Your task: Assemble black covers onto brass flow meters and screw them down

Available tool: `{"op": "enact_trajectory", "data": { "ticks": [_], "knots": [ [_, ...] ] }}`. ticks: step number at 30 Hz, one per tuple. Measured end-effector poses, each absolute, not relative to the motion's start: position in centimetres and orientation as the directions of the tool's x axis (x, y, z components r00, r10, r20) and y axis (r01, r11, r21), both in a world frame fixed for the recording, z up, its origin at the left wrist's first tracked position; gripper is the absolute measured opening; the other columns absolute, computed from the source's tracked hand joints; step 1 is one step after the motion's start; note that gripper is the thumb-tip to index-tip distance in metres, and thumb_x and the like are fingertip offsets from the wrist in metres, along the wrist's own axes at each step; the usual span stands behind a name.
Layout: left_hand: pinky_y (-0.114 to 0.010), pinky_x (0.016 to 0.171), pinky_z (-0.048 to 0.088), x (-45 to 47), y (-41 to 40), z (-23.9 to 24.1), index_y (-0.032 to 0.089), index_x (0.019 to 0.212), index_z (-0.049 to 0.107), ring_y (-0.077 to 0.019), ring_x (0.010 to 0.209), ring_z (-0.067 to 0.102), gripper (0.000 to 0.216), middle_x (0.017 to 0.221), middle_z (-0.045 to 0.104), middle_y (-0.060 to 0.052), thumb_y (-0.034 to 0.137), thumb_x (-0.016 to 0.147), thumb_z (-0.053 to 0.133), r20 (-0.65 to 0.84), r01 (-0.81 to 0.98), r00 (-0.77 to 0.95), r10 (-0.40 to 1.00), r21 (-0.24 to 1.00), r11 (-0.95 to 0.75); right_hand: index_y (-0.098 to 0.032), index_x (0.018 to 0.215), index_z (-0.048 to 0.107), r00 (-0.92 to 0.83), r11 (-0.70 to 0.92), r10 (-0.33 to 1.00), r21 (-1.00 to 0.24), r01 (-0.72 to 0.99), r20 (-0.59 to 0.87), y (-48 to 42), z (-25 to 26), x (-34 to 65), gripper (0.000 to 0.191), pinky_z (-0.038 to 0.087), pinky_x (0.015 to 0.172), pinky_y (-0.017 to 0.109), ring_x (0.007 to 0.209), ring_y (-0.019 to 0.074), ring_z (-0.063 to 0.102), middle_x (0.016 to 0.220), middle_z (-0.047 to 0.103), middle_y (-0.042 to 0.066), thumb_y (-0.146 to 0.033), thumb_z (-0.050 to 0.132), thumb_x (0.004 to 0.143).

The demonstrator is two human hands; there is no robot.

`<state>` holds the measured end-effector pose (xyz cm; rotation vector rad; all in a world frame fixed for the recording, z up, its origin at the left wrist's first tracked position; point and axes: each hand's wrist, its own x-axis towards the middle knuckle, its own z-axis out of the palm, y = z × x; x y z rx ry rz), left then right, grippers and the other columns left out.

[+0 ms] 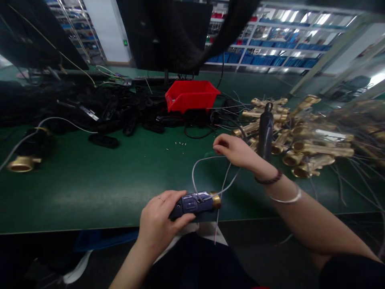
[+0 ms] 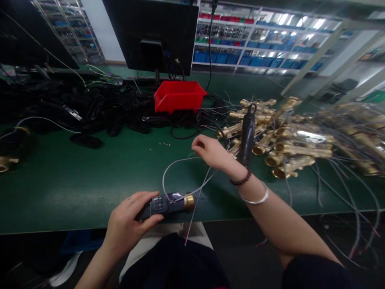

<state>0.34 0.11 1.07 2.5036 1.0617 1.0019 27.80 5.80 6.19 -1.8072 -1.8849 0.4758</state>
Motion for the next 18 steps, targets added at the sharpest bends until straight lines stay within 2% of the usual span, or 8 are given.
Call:
{"op": "enact_trajectory", "data": {
  "ticks": [3,5,7,9,12,14,16,18],
  "knots": [
    [-0.031,0.067,0.055,0.4,0.1,1.1,0.019,0.103,0.063,-0.0203,0.079,0.067,0.033,0.091,0.070,-0.008,0.045,0.082,0.059,0.491,0.543,0.501,0.713,0.463,-0.701,-0.020,0.082,0.063,-0.312,0.283,0.945,-0.731,0.621,0.100,1.7,8.6,25.3,0.003,0.046,0.059,0.022,0.065,0.0134,0.060,0.074,0.063,-0.001,-0.022,0.062,0.082],
    [-0.030,0.068,0.055,0.4,0.1,1.1,0.019,0.104,0.063,-0.0202,0.078,0.067,0.035,0.091,0.070,-0.008,0.047,0.083,0.058,0.491,0.540,0.498,0.714,0.469,-0.699,-0.020,0.079,0.063,-0.497,0.417,0.860,-0.715,0.560,0.112,-0.4,9.0,23.6,0.006,0.045,0.059,0.021,0.064,0.0118,0.058,0.072,0.062,-0.002,-0.021,0.062,0.084],
    [-0.030,0.067,0.054,0.5,0.0,1.1,0.018,0.104,0.063,-0.0202,0.078,0.067,0.037,0.090,0.070,-0.008,0.048,0.083,0.057,0.498,0.533,0.497,0.711,0.471,-0.703,-0.018,0.078,0.063,-0.600,0.557,0.782,-0.619,0.554,0.166,-1.5,8.5,22.5,0.010,0.044,0.061,0.021,0.067,0.0118,0.056,0.075,0.060,0.001,-0.019,0.059,0.087],
    [-0.029,0.066,0.054,0.5,0.0,1.1,0.018,0.103,0.063,-0.0201,0.078,0.067,0.037,0.090,0.070,-0.008,0.049,0.083,0.056,0.500,0.529,0.498,0.709,0.473,-0.705,-0.017,0.081,0.064,-0.636,0.654,0.734,-0.496,0.571,0.236,-1.7,7.6,22.0,0.012,0.043,0.060,0.022,0.070,0.0130,0.054,0.079,0.058,0.003,-0.019,0.056,0.090],
    [-0.030,0.064,0.054,0.6,0.0,1.1,0.018,0.103,0.063,-0.0201,0.077,0.067,0.038,0.090,0.070,-0.008,0.049,0.084,0.055,0.502,0.527,0.495,0.709,0.475,-0.704,-0.017,0.081,0.065,-0.643,0.700,0.711,-0.376,0.607,0.286,-1.0,6.6,22.2,0.014,0.039,0.057,0.023,0.069,0.0139,0.051,0.077,0.055,0.003,-0.023,0.057,0.090],
    [-0.030,0.064,0.054,0.6,0.0,1.2,0.017,0.103,0.063,-0.0202,0.076,0.067,0.038,0.089,0.070,-0.009,0.049,0.084,0.055,0.508,0.522,0.495,0.705,0.475,-0.709,-0.017,0.079,0.066,-0.646,0.698,0.712,-0.383,0.605,0.276,-0.5,6.4,22.3,0.011,0.039,0.057,0.023,0.067,0.0132,0.050,0.074,0.054,0.002,-0.023,0.061,0.087],
    [-0.030,0.065,0.054,0.6,0.0,1.2,0.017,0.103,0.063,-0.0202,0.076,0.067,0.038,0.089,0.070,-0.009,0.049,0.084,0.055,0.512,0.519,0.495,0.703,0.474,-0.711,-0.017,0.078,0.067,-0.643,0.669,0.727,-0.459,0.585,0.241,-0.2,6.5,22.4,0.006,0.039,0.056,0.021,0.065,0.0117,0.051,0.072,0.054,0.000,-0.022,0.069,0.081],
    [-0.030,0.065,0.054,0.6,0.0,1.2,0.017,0.103,0.063,-0.0200,0.077,0.067,0.039,0.089,0.070,-0.009,0.050,0.084,0.055,0.510,0.523,0.496,0.703,0.471,-0.711,-0.016,0.077,0.068,-0.632,0.617,0.750,-0.552,0.561,0.196,0.0,6.8,22.3,0.010,0.040,0.054,0.019,0.063,0.0101,0.052,0.071,0.053,-0.001,-0.021,0.076,0.074]
  ]
}}
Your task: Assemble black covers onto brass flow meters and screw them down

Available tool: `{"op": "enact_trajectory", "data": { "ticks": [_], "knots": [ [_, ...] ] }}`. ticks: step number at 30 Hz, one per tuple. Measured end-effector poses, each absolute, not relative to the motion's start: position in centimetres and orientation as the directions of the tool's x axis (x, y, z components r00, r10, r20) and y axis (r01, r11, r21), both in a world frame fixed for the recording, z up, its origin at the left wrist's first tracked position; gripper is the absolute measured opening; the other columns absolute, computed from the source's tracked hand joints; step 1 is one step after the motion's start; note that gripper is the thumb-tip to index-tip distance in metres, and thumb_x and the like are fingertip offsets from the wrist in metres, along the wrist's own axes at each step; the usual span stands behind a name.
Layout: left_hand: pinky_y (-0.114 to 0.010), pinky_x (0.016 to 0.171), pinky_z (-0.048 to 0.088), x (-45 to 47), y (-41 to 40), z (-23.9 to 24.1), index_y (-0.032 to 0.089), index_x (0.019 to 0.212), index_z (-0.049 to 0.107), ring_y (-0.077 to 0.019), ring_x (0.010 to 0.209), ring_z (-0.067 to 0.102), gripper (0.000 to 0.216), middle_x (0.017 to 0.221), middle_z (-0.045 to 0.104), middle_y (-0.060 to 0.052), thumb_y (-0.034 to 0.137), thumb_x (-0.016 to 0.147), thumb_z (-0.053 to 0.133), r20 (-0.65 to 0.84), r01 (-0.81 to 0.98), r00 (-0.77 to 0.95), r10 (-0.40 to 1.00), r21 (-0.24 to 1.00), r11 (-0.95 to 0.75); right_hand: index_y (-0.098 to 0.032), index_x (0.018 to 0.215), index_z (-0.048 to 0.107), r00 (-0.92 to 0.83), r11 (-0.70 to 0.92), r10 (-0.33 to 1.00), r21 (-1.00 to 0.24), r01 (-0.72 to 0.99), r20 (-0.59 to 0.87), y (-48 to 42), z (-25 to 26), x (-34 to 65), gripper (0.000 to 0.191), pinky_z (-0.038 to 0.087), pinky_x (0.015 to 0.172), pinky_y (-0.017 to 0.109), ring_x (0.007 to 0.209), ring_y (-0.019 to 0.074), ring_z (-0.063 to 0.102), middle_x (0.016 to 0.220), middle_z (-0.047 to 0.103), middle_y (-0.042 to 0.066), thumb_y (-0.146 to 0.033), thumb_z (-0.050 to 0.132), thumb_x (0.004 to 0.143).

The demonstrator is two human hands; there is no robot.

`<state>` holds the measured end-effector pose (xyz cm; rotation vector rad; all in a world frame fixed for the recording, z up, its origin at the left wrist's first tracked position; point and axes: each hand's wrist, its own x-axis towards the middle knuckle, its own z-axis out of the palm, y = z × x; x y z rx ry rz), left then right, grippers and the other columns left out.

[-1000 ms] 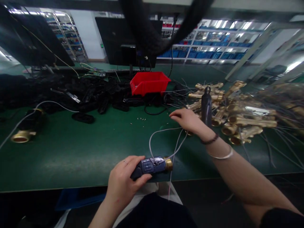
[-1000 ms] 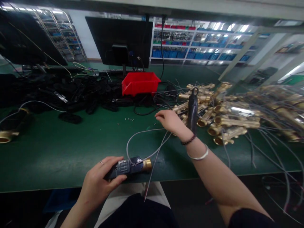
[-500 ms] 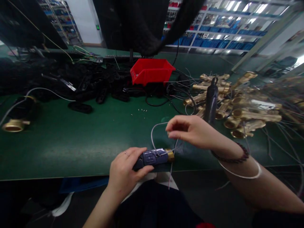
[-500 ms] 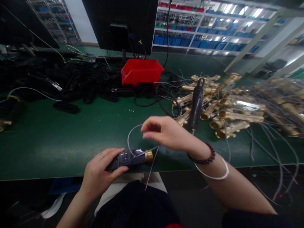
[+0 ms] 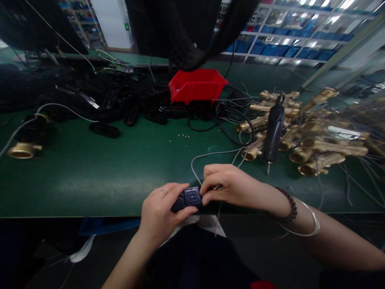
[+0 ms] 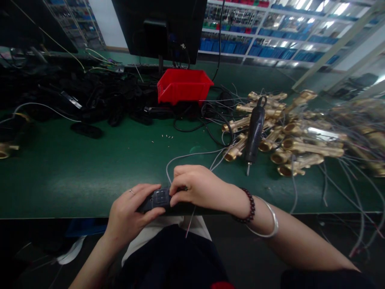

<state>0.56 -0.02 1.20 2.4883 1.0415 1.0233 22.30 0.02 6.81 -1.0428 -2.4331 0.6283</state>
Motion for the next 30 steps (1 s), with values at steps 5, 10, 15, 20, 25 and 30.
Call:
{"op": "enact_trajectory", "data": {
  "ticks": [5,10,15,20,25,30],
  "knots": [
    [-0.029,0.065,0.054,0.6,0.0,1.3,0.017,0.102,0.062,-0.0185,0.076,0.067,0.037,0.088,0.070,-0.008,0.049,0.086,0.052,0.528,0.523,0.498,0.687,0.449,-0.724,-0.016,0.085,0.069,-0.602,0.534,0.786,-0.644,0.547,0.140,1.6,8.1,23.2,0.021,0.045,0.060,0.020,0.068,0.0117,0.057,0.079,0.059,0.001,-0.024,0.080,0.069],
    [-0.028,0.063,0.055,0.7,0.0,1.4,0.017,0.099,0.062,-0.0179,0.074,0.068,0.037,0.086,0.071,-0.007,0.050,0.087,0.050,0.569,0.519,0.474,0.672,0.436,-0.735,-0.016,0.087,0.070,-0.200,0.285,0.957,-0.544,0.790,0.210,7.3,6.9,24.8,0.007,0.046,0.074,0.027,0.078,0.0161,0.061,0.086,0.066,0.005,-0.014,0.064,0.082],
    [-0.028,0.059,0.055,0.9,0.0,1.3,0.017,0.097,0.062,-0.0179,0.070,0.068,0.040,0.083,0.071,-0.006,0.053,0.088,0.045,0.605,0.522,0.447,0.658,0.421,-0.742,-0.013,0.098,0.067,-0.084,0.099,0.995,-0.495,0.863,0.052,12.9,2.9,23.6,0.019,0.045,0.074,0.027,0.079,0.0161,0.060,0.091,0.066,0.007,-0.011,0.066,0.079],
    [-0.029,0.059,0.054,1.0,0.0,1.2,0.018,0.096,0.062,-0.0188,0.071,0.068,0.041,0.083,0.070,-0.006,0.054,0.088,0.045,0.593,0.517,0.446,0.671,0.441,-0.733,-0.013,0.077,0.063,-0.063,0.088,0.996,-0.517,0.851,0.067,14.4,1.0,22.2,0.004,0.043,0.069,0.028,0.073,0.0166,0.056,0.081,0.061,0.006,-0.014,0.067,0.078],
    [-0.030,0.064,0.055,0.8,-0.1,1.2,0.017,0.100,0.062,-0.0194,0.074,0.067,0.034,0.086,0.070,-0.006,0.046,0.082,0.060,0.536,0.513,0.465,0.704,0.485,-0.708,-0.014,0.076,0.056,-0.073,0.075,0.997,-0.650,0.757,0.029,11.2,3.7,21.7,0.010,0.043,0.061,0.024,0.062,0.0130,0.055,0.068,0.057,0.000,-0.017,0.057,0.085],
    [-0.033,0.069,0.055,0.9,-0.3,1.4,0.020,0.108,0.058,-0.0214,0.078,0.067,0.044,0.091,0.071,-0.006,0.036,0.071,0.073,0.404,0.583,0.443,0.800,0.548,-0.599,-0.015,0.078,0.061,-0.470,0.268,0.880,-0.889,0.371,0.069,4.2,8.6,19.7,0.009,0.042,0.056,0.020,0.059,0.0104,0.055,0.068,0.060,-0.002,-0.020,0.069,0.077]
  ]
}}
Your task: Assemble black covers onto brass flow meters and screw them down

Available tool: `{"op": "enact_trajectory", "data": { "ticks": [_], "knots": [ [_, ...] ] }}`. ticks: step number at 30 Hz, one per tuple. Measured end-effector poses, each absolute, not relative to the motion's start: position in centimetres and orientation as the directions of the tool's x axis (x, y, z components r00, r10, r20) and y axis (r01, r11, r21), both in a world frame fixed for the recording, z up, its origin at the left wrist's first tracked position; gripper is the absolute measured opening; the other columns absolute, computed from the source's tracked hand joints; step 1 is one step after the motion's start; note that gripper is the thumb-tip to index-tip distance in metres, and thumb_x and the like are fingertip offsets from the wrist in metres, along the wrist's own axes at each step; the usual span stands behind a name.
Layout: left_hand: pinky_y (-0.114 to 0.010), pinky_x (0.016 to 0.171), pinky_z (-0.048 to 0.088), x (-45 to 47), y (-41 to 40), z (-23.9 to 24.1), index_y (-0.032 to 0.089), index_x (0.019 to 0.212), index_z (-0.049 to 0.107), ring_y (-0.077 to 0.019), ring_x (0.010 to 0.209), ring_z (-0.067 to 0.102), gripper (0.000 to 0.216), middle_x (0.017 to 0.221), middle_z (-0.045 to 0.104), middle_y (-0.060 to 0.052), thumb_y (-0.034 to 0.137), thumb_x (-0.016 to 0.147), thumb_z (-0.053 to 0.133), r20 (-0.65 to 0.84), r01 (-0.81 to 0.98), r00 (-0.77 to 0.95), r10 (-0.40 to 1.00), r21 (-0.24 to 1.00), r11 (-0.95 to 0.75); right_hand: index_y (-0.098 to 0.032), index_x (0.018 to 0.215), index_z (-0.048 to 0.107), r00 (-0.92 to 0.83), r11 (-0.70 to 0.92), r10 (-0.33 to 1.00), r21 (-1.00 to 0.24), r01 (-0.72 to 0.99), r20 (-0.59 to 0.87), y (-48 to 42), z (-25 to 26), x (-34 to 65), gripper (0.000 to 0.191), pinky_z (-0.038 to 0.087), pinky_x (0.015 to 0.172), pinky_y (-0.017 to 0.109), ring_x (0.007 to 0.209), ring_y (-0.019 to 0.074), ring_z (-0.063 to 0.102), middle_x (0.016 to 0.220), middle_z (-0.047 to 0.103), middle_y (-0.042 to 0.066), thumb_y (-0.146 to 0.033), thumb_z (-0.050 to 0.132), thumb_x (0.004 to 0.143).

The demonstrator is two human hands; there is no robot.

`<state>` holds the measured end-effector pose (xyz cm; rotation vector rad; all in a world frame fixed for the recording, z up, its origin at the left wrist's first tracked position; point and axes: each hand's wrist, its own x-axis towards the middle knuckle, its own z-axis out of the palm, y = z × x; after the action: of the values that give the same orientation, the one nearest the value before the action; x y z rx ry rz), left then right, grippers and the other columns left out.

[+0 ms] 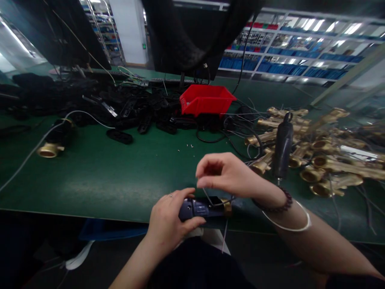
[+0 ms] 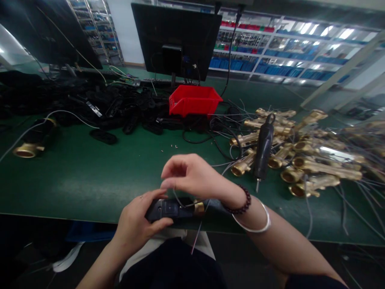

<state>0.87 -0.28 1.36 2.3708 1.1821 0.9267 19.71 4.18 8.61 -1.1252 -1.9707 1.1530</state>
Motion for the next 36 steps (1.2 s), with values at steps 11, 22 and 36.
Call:
{"op": "enact_trajectory", "data": {
  "ticks": [11,22,36],
  "knots": [
    [-0.027,0.064,0.051,0.2,-0.2,0.1,0.024,0.118,0.053,-0.0224,0.076,0.068,0.046,0.092,0.071,-0.002,0.034,0.074,0.060,0.251,0.714,0.324,0.912,0.567,-0.410,-0.016,0.067,0.066,-0.609,0.503,0.792,-0.524,0.688,-0.040,2.4,7.8,16.5,0.020,0.032,0.053,0.021,0.061,0.0115,0.049,0.066,0.056,-0.001,-0.033,0.070,0.077],
    [-0.029,0.066,0.052,-0.1,0.1,-0.1,0.028,0.125,0.045,-0.0215,0.079,0.067,0.050,0.097,0.071,-0.001,0.034,0.077,0.059,0.320,0.672,0.372,0.871,0.554,-0.491,-0.018,0.092,0.068,-0.453,0.480,0.862,-0.655,0.583,0.229,1.9,8.0,19.6,0.027,0.042,0.064,0.021,0.072,0.0124,0.056,0.080,0.061,0.000,-0.036,0.075,0.073],
    [-0.031,0.068,0.053,0.5,-0.1,1.5,0.021,0.107,0.061,-0.0204,0.080,0.065,0.035,0.095,0.070,-0.005,0.030,0.074,0.067,0.373,0.619,0.472,0.798,0.505,-0.602,-0.010,0.101,0.057,0.693,-0.374,0.662,-0.675,0.636,0.285,5.1,4.0,39.5,0.048,0.044,0.074,0.044,0.084,0.0314,0.056,0.089,0.058,0.016,-0.027,0.071,0.058]
  ]
}}
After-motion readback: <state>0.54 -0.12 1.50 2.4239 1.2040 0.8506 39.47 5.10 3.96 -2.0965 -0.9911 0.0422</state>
